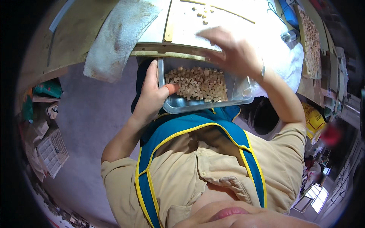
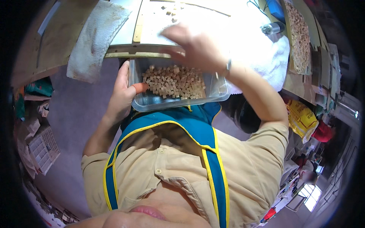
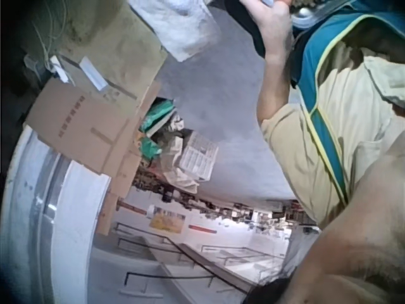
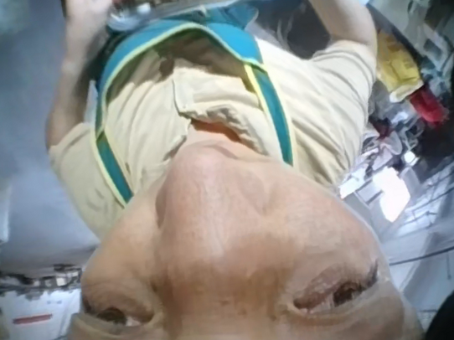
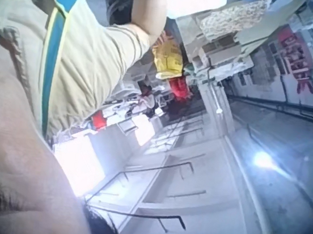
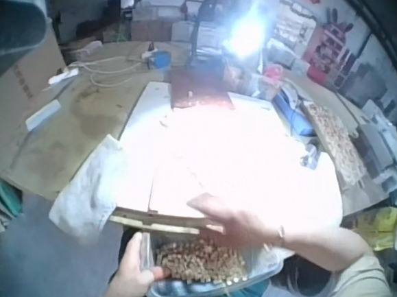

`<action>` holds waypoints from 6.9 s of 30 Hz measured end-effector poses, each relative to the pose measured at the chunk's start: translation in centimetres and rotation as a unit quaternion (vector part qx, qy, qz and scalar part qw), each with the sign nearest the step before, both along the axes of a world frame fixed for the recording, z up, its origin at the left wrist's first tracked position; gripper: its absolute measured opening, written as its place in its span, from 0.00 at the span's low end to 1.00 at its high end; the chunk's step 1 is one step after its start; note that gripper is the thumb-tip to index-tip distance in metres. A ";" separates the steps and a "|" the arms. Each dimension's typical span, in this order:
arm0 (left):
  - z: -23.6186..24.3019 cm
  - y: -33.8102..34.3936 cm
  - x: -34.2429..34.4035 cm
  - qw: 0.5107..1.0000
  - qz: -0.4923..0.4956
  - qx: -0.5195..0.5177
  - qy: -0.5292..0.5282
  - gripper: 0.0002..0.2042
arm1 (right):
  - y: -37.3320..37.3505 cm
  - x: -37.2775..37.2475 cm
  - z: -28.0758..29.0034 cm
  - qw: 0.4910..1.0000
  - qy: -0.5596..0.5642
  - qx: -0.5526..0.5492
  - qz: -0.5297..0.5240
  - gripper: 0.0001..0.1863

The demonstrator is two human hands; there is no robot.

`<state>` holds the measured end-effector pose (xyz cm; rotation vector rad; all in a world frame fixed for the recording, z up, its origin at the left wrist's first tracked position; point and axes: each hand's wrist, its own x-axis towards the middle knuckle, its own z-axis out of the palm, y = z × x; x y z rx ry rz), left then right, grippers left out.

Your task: The person uses a handheld rotary tool to round the edges of small wooden blocks on a workbench. They repeatedly pick up blocks, shape them, and place them back on the board. At one point, they transfer a batch of finished blocks into a plastic container before resuming shaping.

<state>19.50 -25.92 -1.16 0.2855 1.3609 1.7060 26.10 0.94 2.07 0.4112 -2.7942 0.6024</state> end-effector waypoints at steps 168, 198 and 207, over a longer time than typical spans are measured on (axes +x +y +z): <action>7.4 14.5 -13.2 0.557 -0.118 0.032 0.821 0.10 | 26.9 8.7 -0.5 0.541 0.233 -0.693 -0.416 0.16; 5.4 39.6 -14.0 0.470 -0.255 0.031 0.844 0.18 | 30.2 -2.8 -0.3 0.318 0.308 -0.895 -0.060 0.15; 3.6 32.3 -14.7 0.378 -0.232 -0.027 0.896 0.17 | 31.6 -2.0 -1.3 0.382 0.248 -0.885 -0.094 0.18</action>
